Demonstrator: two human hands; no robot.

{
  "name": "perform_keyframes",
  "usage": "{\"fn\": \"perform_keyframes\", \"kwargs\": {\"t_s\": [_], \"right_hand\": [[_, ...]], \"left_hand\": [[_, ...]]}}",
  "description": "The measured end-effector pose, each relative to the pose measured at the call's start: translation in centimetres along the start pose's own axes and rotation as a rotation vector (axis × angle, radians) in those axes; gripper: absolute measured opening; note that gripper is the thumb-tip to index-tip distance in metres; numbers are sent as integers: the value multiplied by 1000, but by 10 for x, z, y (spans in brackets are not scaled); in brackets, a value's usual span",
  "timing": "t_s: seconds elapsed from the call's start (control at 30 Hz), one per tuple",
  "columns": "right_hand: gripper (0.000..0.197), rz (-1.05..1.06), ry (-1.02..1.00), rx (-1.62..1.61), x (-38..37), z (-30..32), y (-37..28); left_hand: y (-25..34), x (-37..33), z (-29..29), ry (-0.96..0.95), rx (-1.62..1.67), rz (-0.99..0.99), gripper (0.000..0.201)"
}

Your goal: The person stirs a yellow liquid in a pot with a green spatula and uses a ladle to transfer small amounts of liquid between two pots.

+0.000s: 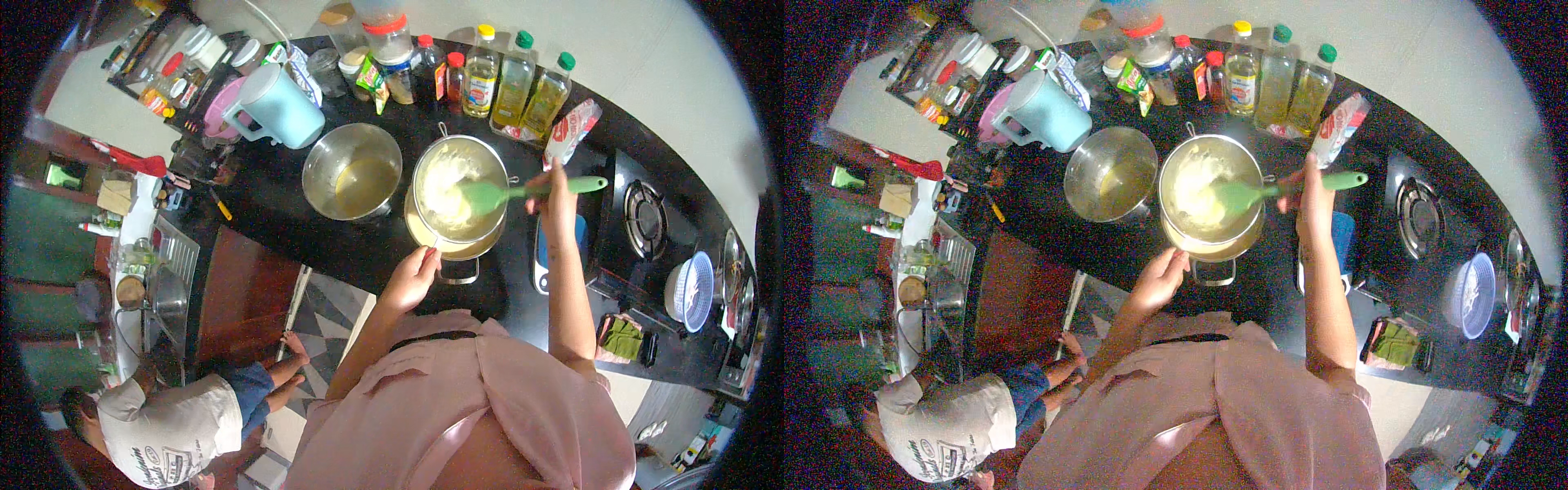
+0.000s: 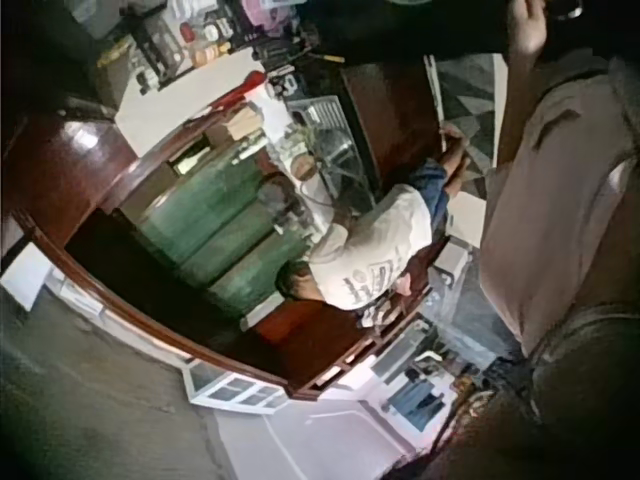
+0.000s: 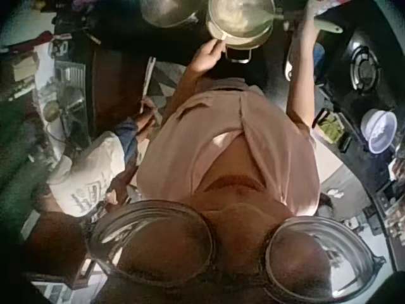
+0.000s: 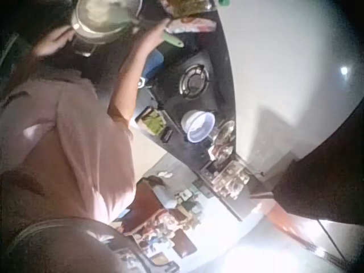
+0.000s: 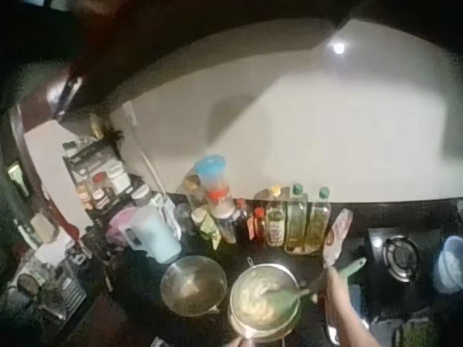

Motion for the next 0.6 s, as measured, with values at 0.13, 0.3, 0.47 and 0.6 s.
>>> {"fn": "perform_keyframes", "kwargs": {"t_s": [0.13,0.3,0.47,0.6], "right_hand": [[48,127,57,-71,-2,-18,0],[45,-75,-122,186,26,-30,1],[44,206,-77,234,23,-31,-28],[31,402,-253,385,47,-45,7]], "left_hand": [[-5,-4,-6,-21,9,29,24],[-21,-2,-1,-26,-29,141,25],[-1,-1,-6,-36,-25,42,25],[-8,-3,-10,-36,92,123,23]]}}
Point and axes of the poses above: each hand's wrist, its own x-axis away from the middle knuckle, its own z-axis out of the back of the hand, y = z × x, the point moved 6 cm from there along -x, towards the middle knuckle, and after that the axes turned 5 degrees about -z, right-handed, at the moved point
